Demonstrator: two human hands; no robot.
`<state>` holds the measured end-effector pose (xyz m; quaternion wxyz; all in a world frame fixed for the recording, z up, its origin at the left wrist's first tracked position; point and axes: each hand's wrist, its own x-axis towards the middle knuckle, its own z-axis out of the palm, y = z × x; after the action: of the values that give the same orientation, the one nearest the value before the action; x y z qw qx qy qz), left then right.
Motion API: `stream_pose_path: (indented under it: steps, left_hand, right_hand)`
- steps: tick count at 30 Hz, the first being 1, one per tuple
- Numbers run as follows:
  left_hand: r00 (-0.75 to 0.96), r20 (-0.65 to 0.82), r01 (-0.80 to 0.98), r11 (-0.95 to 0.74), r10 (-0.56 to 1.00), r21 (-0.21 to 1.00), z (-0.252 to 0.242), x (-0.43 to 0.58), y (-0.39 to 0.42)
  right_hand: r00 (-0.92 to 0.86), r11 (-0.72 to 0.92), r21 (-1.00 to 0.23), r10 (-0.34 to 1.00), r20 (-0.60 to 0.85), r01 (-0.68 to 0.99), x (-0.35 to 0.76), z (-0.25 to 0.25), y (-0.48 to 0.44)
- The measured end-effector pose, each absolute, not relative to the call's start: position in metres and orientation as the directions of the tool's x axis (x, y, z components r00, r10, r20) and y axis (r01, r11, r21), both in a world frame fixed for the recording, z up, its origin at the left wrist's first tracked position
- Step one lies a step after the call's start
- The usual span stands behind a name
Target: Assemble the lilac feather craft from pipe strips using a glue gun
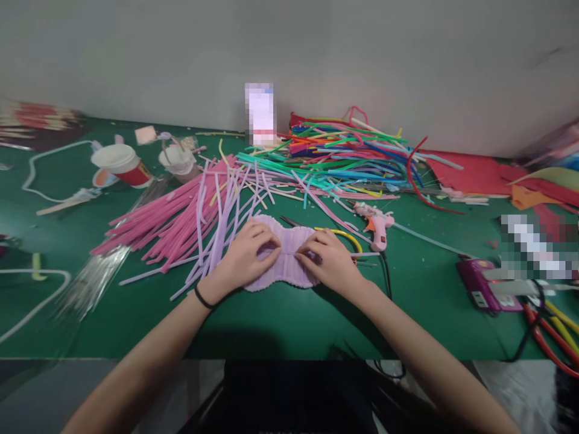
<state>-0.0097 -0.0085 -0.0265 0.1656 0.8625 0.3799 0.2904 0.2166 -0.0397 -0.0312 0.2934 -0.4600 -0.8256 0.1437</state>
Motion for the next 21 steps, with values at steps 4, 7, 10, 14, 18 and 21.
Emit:
stream_pose_path:
  steps: [4,7,10,14,18,21]
  left_hand:
    - [0.476,0.381,0.588,-0.609,0.793,0.532,-0.026,-0.020,-0.007]
    - [0.492,0.387,0.601,-0.626,0.780,0.497,-0.031,-0.027,-0.004]
    - [0.509,0.396,0.608,-0.645,0.764,0.462,-0.036,-0.030,-0.002]
    - [0.484,0.383,0.629,-0.617,0.787,0.473,-0.037,-0.032,0.000]
    - [0.411,0.330,0.657,-0.527,0.850,0.539,-0.035,-0.040,0.005]
    - [0.364,0.276,0.699,-0.457,0.889,0.550,-0.034,-0.047,0.010]
  right_hand:
    - [-0.416,0.539,-0.507,0.842,0.342,0.673,0.215,-0.028,-0.042]
    - [-0.447,0.557,-0.465,0.830,0.333,0.688,0.213,-0.030,-0.044]
    - [-0.457,0.563,-0.452,0.826,0.330,0.692,0.212,-0.032,-0.045]
    - [-0.449,0.559,-0.441,0.828,0.336,0.702,0.217,-0.027,-0.045]
    - [-0.337,0.489,-0.428,0.859,0.384,0.760,0.238,-0.013,-0.049]
    - [-0.322,0.465,-0.401,0.869,0.375,0.789,0.254,-0.008,-0.055]
